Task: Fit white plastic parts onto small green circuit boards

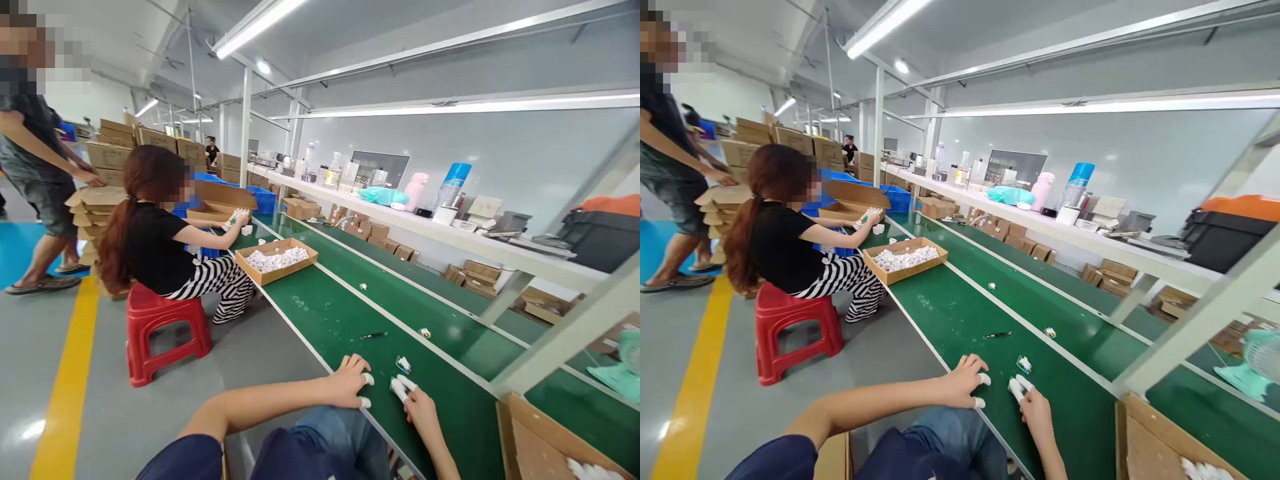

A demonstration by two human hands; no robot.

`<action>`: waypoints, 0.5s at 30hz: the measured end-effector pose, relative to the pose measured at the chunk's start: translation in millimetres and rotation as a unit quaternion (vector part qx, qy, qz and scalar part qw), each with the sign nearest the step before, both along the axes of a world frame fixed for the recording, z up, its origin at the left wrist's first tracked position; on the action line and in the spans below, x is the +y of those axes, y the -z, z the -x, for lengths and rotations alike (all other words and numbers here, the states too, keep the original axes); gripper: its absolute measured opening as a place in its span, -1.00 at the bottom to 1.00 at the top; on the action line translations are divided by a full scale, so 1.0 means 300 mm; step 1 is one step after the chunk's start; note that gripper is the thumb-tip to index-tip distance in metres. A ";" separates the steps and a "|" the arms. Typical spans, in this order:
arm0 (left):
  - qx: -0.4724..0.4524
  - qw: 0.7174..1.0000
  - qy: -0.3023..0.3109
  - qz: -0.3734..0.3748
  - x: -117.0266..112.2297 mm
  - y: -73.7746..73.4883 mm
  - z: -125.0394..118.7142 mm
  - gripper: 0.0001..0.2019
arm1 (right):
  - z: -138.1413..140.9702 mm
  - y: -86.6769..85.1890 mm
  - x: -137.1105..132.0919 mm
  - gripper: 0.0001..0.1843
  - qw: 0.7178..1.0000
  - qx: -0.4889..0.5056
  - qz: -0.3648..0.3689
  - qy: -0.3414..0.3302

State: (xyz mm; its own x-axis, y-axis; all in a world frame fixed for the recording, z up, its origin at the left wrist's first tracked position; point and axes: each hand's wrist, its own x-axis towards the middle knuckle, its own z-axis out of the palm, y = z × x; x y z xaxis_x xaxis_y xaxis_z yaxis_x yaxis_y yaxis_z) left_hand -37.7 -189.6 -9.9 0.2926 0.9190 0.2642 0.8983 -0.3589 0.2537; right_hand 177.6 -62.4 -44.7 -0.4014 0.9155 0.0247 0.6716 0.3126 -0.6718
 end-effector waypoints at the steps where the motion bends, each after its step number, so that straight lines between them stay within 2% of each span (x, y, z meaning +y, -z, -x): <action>1: -0.011 1.000 -0.007 -0.002 -0.008 -0.003 -0.007 -0.56 | 0.003 0.000 0.001 -0.86 1.000 -0.001 0.000 0.004; 5: -0.038 0.999 -0.008 0.003 0.013 0.002 -0.055 -0.59 | 0.005 0.000 0.006 -0.86 1.000 -0.017 -0.007 0.015; 9: -0.057 0.998 -0.010 0.005 0.106 0.010 -0.088 -0.62 | 0.005 -0.009 0.001 -0.85 0.997 -0.058 -0.039 0.036; 12: -0.059 0.998 -0.029 -0.001 0.241 -0.027 -0.063 -0.62 | 0.014 -0.018 -0.019 -0.86 0.991 -0.099 -0.064 0.060; 15: -0.054 0.995 -0.082 0.000 0.449 -0.110 0.010 -0.66 | 0.026 -0.020 -0.041 -0.80 0.985 -0.133 -0.077 0.074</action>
State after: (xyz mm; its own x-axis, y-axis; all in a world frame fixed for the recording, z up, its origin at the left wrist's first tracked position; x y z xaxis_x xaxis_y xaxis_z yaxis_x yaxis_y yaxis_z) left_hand -40.6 -55.0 23.0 0.1077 0.9520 0.2867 0.9122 -0.2093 0.3522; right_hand 169.9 -74.6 -38.6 -0.2754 0.9580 0.0799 0.8634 0.2830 -0.4177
